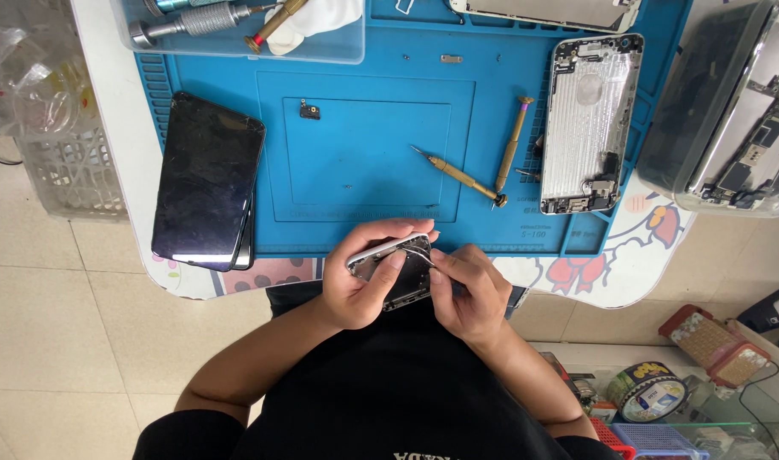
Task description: The person disassembles a smartphone at a repair bench. They pry the frame with a pick, unscrew internal screws with a screwdriver, lift out small components with tweezers, and handle the separated back housing and midframe while sorting tiny parts on the mat.
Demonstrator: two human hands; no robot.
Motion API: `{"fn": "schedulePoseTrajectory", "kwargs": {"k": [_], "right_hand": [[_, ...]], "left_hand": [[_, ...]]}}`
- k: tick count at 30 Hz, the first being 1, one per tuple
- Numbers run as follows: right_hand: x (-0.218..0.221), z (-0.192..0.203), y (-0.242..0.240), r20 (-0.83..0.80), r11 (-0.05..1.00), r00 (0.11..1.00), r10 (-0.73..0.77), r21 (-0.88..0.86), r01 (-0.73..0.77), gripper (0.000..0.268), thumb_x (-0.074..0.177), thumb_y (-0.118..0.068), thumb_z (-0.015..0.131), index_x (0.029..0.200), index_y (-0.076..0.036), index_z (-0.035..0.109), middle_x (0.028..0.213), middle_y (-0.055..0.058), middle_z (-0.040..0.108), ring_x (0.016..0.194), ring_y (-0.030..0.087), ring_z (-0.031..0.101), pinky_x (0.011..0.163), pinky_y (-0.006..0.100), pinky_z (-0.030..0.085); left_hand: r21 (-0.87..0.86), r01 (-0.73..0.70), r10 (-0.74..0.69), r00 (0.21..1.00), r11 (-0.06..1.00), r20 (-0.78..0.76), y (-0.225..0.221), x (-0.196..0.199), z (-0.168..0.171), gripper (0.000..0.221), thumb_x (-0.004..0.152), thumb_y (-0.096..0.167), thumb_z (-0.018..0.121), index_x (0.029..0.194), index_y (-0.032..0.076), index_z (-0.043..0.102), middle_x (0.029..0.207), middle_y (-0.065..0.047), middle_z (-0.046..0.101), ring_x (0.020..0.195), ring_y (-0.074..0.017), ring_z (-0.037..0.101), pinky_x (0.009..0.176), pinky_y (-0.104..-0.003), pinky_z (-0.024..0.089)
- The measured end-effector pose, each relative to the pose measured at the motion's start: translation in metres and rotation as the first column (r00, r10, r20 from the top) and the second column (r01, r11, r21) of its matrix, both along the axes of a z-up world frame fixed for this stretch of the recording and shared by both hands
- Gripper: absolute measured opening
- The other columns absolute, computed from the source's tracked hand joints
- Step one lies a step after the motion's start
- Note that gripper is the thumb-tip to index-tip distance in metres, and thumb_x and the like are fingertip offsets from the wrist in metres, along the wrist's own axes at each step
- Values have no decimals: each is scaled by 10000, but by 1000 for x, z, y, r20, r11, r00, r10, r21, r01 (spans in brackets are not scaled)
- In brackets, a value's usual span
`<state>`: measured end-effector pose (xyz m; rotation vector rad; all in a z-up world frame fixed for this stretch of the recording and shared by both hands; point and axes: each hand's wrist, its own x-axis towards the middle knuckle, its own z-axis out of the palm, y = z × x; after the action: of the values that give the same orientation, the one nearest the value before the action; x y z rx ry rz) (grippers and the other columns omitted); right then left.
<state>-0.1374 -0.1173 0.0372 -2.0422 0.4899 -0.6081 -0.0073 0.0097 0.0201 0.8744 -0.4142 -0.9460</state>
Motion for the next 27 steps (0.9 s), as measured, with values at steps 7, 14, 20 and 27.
{"fn": "schedulePoseTrajectory", "kwargs": {"k": [7, 14, 20, 27], "right_hand": [[-1, -1, 0, -9, 1000, 1000, 1, -4, -1, 249, 919, 72, 716, 1145, 16, 625, 819, 107, 647, 667, 186, 607, 598, 293, 476], [-3, -2, -2, -3, 1000, 1000, 29, 8, -29, 266, 926, 70, 719, 1164, 14, 615, 823, 105, 648, 674, 187, 608, 602, 294, 475], [-4, -2, -2, -6, 999, 999, 36, 16, -36, 269, 925, 67, 726, 1163, 11, 613, 817, 103, 642, 674, 187, 604, 603, 292, 469], [-5, -4, -3, -17, 999, 1000, 27, 42, -26, 269, 929, 78, 727, 1162, 5, 616, 811, 99, 635, 672, 180, 600, 605, 289, 471]], "left_hand": [[11, -3, 3, 1000, 1000, -23, -1, -1, 1, 333, 1113, -25, 491, 1442, -50, 446, 1473, -246, 566, 1385, -347, 608, 1204, -462, 515], [14, -17, 17, 1000, 1000, -5, -1, 0, 2, 351, 1115, -30, 490, 1461, -46, 430, 1473, -245, 569, 1378, -344, 616, 1205, -464, 520], [7, -20, 20, 1000, 1000, 5, -2, 0, 3, 360, 1113, -36, 486, 1468, -45, 425, 1475, -245, 567, 1379, -347, 616, 1211, -468, 518], [14, -20, 20, 1000, 1000, 15, -2, -1, 2, 363, 1112, -47, 489, 1469, -44, 426, 1472, -250, 568, 1374, -351, 620, 1214, -474, 515]]}}
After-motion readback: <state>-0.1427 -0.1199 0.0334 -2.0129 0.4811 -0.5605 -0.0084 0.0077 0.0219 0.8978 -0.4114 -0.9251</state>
